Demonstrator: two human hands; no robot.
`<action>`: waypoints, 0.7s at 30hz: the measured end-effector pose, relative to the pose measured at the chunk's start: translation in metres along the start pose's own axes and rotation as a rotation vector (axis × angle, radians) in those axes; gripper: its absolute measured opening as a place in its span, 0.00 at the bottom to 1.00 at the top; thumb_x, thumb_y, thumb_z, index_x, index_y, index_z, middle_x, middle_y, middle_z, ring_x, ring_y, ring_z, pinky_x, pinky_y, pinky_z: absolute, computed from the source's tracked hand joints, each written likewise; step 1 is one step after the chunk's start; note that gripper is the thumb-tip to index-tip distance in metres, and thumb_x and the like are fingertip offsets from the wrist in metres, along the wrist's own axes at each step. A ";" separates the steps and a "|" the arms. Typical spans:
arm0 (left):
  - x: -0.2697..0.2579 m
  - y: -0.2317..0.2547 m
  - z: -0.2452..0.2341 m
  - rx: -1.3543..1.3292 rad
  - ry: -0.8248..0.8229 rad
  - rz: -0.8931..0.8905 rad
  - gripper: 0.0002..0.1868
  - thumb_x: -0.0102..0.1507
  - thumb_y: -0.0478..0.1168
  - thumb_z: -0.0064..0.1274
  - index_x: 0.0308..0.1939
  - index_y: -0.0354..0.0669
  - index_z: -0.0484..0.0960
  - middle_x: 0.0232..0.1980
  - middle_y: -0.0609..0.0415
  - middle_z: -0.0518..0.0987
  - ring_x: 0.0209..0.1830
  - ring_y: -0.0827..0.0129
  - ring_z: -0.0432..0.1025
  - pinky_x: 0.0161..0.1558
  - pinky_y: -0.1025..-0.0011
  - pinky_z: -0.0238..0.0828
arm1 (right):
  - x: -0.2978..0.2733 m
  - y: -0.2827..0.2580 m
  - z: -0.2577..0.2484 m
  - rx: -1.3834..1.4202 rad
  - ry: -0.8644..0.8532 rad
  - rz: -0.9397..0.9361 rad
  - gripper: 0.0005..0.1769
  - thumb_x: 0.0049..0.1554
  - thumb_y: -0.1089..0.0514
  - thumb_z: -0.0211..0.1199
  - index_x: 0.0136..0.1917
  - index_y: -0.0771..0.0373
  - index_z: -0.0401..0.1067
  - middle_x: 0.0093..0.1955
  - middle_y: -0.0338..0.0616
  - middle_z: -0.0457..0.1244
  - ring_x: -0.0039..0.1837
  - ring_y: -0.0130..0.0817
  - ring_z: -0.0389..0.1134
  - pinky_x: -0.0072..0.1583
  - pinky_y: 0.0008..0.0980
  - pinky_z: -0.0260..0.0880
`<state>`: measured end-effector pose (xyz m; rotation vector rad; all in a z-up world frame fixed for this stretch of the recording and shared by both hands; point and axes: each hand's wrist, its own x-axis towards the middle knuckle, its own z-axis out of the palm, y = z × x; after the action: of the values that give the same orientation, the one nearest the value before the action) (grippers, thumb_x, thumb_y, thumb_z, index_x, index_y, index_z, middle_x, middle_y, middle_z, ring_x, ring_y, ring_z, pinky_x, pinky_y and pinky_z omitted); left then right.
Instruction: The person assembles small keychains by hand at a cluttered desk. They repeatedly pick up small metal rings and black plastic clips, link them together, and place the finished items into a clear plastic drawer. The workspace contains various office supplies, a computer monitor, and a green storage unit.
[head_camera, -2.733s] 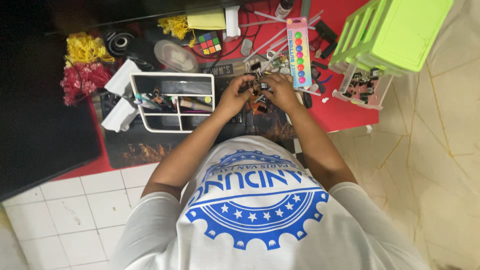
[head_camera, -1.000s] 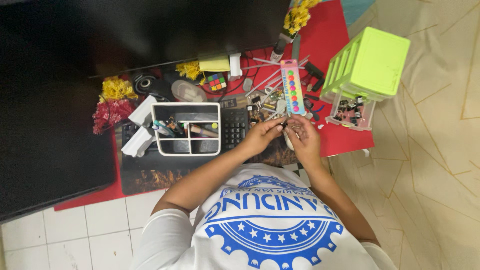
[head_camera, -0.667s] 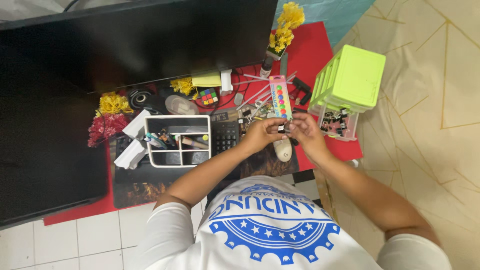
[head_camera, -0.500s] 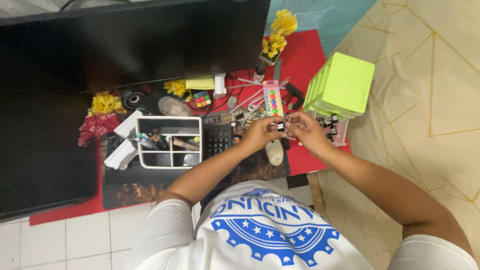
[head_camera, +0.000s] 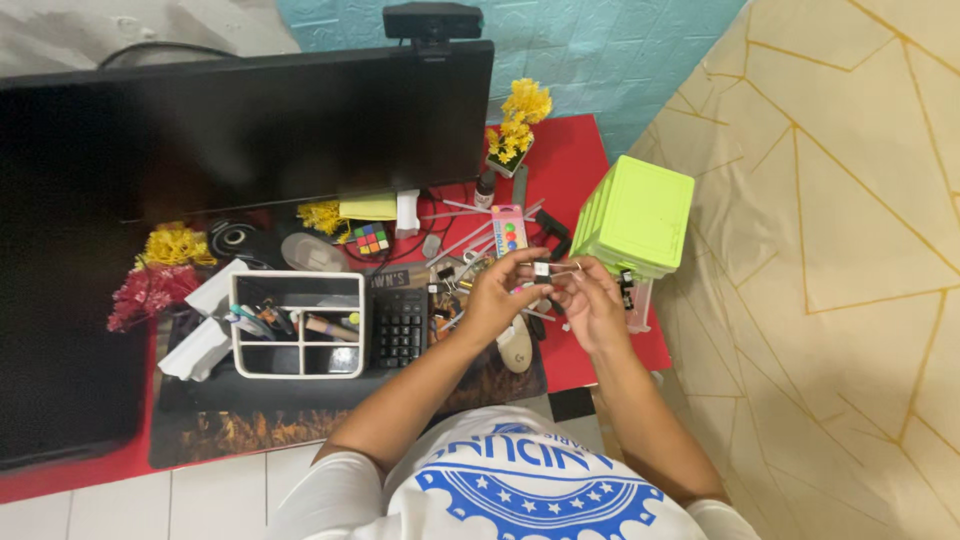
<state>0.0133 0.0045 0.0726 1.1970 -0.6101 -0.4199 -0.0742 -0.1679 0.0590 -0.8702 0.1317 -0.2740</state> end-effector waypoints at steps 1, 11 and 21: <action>0.000 0.008 -0.001 -0.021 -0.015 0.010 0.30 0.62 0.23 0.62 0.68 0.32 0.74 0.61 0.47 0.79 0.56 0.70 0.75 0.60 0.70 0.76 | -0.003 -0.002 0.002 0.021 -0.010 0.006 0.10 0.67 0.63 0.54 0.61 0.66 0.68 0.57 0.50 0.68 0.57 0.38 0.72 0.57 0.35 0.74; -0.003 0.040 -0.017 -0.184 -0.103 -0.035 0.30 0.63 0.23 0.55 0.70 0.36 0.70 0.71 0.49 0.73 0.63 0.69 0.72 0.66 0.68 0.72 | -0.017 -0.003 0.037 0.045 -0.001 -0.042 0.13 0.65 0.63 0.57 0.63 0.64 0.68 0.59 0.50 0.68 0.61 0.41 0.71 0.56 0.37 0.75; -0.015 0.003 -0.058 -0.046 -0.165 -0.111 0.35 0.65 0.33 0.61 0.76 0.41 0.68 0.67 0.48 0.69 0.69 0.65 0.68 0.70 0.66 0.68 | -0.026 0.015 0.074 -0.938 0.033 -0.311 0.12 0.59 0.68 0.65 0.57 0.68 0.74 0.60 0.50 0.65 0.60 0.38 0.71 0.59 0.35 0.77</action>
<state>0.0387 0.0566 0.0587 1.1626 -0.6741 -0.6285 -0.0796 -0.0962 0.0949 -1.8243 0.1568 -0.5333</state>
